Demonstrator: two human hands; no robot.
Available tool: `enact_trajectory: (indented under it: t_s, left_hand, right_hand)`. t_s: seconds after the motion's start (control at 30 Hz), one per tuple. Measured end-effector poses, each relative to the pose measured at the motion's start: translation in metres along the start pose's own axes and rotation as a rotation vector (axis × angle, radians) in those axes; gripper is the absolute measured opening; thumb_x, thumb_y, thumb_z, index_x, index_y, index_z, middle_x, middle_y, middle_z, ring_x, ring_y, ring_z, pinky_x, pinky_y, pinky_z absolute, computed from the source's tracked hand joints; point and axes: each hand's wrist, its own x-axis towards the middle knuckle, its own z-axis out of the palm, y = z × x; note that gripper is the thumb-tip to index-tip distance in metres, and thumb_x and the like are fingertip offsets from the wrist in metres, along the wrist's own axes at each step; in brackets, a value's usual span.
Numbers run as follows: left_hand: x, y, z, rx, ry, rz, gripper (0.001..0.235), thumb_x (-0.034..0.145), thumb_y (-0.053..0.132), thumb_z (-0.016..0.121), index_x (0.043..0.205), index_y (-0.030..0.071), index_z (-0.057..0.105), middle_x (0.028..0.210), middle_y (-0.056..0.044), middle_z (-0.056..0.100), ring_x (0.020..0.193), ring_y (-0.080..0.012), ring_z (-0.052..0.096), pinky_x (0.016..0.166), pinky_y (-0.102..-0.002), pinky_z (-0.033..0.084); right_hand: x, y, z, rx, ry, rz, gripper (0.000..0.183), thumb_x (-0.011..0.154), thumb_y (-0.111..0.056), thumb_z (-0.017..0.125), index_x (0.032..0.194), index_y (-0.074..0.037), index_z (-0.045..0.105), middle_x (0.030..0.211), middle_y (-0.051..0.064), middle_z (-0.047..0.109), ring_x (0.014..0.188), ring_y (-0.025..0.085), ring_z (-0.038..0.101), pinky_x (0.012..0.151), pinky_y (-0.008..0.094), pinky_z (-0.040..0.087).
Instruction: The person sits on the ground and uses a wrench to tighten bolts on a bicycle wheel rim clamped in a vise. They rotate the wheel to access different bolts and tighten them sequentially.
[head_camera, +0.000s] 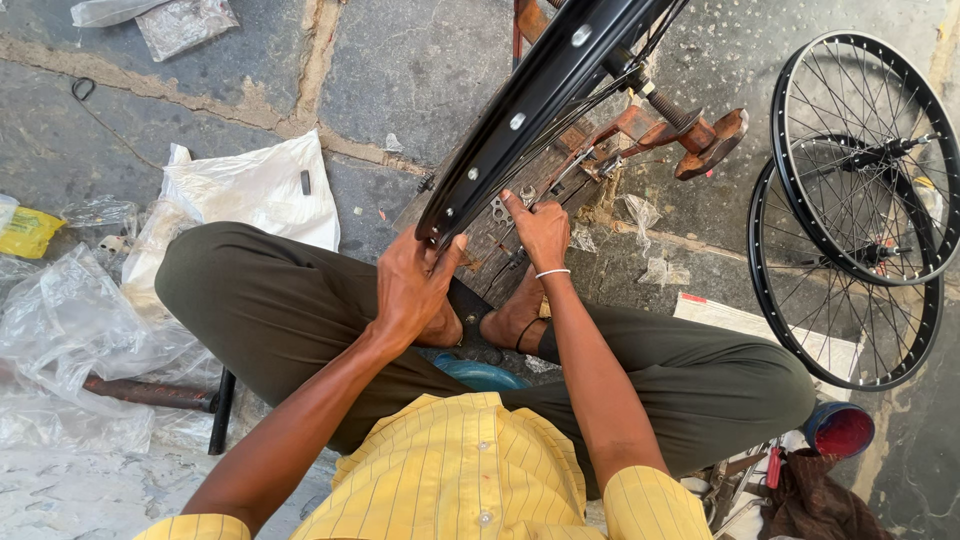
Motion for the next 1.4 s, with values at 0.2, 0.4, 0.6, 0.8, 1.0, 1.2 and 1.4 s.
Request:
enact_trajectory:
  t_s: [0.2, 0.4, 0.6, 0.8, 1.0, 1.2, 1.4]
  left_hand:
    - [0.028, 0.078, -0.059, -0.245, 0.297, 0.507, 0.02, 0.101, 0.021, 0.073, 0.113, 0.006, 0.069, 0.083, -0.002, 0.065, 0.068, -0.0102, 0.057, 0.059, -0.029, 0.046]
    - [0.086, 0.178, -0.098, -0.016, 0.264, 0.833, 0.044, 0.107, 0.028, 0.076, 0.136, -0.002, 0.06, 0.113, -0.009, 0.069, 0.096, -0.0229, 0.061, 0.09, -0.035, 0.048]
    - [0.066, 0.148, -0.065, -0.109, 0.283, 0.71, 0.045, 0.099, 0.019, 0.085, 0.131, -0.002, 0.061, 0.112, -0.011, 0.066, 0.094, -0.0254, 0.062, 0.082, -0.034, 0.049]
    - [0.008, 0.047, -0.029, -0.047, 0.189, 0.34, 0.025, 0.093, 0.011, 0.076, 0.113, 0.001, 0.063, 0.105, -0.016, 0.065, 0.095, -0.0353, 0.062, 0.083, -0.045, 0.049]
    - [0.003, 0.006, -0.008, -0.014, -0.006, 0.04, 0.025, 0.094, 0.022, 0.075, 0.107, 0.001, 0.067, 0.092, -0.016, 0.066, 0.085, -0.0348, 0.064, 0.073, -0.044, 0.05]
    - [-0.004, 0.025, -0.038, 0.095, 0.046, 0.099, 0.029, 0.095, 0.023, 0.082, 0.097, -0.002, 0.067, 0.091, -0.016, 0.065, 0.083, -0.0253, 0.065, 0.073, -0.038, 0.053]
    - [-0.008, 0.06, -0.077, -0.239, 0.105, 0.379, 0.055, 0.092, 0.008, 0.079, 0.142, 0.001, 0.057, 0.121, -0.015, 0.068, 0.106, -0.0228, 0.067, 0.093, -0.034, 0.055]
  right_hand:
    - [-0.002, 0.0, -0.001, 0.006, 0.011, -0.008, 0.078, 0.078, -0.069, 0.078, 0.047, -0.005, 0.044, 0.049, 0.008, 0.044, 0.046, 0.022, 0.043, 0.048, 0.046, 0.038]
    - [0.006, 0.038, 0.017, 0.17, 0.158, -0.375, 0.051, 0.091, -0.047, 0.072, 0.081, 0.003, 0.066, 0.079, 0.025, 0.068, 0.072, 0.043, 0.064, 0.068, 0.052, 0.05]
    - [0.017, 0.052, 0.032, 0.038, 0.093, -0.186, 0.042, 0.083, -0.039, 0.067, 0.076, 0.002, 0.067, 0.076, 0.028, 0.067, 0.072, 0.047, 0.067, 0.063, 0.052, 0.052]
    - [0.004, 0.005, 0.006, -0.006, 0.062, -0.027, 0.08, 0.073, -0.069, 0.077, 0.052, 0.006, 0.056, 0.05, 0.019, 0.055, 0.048, 0.031, 0.055, 0.055, 0.051, 0.046]
    - [-0.006, -0.004, -0.001, 0.016, 0.061, -0.04, 0.081, 0.073, -0.071, 0.076, 0.049, 0.004, 0.053, 0.048, 0.017, 0.051, 0.046, 0.029, 0.052, 0.052, 0.051, 0.046]
    - [-0.048, -0.03, -0.034, -0.135, 0.08, -0.201, 0.055, 0.085, -0.052, 0.074, 0.081, 0.002, 0.067, 0.094, 0.028, 0.065, 0.084, 0.041, 0.064, 0.076, 0.052, 0.051]
    - [-0.152, -0.097, -0.099, 0.191, 0.095, -0.863, 0.022, 0.094, -0.008, 0.071, 0.114, -0.003, 0.063, 0.122, 0.02, 0.064, 0.114, 0.039, 0.064, 0.096, 0.046, 0.051]
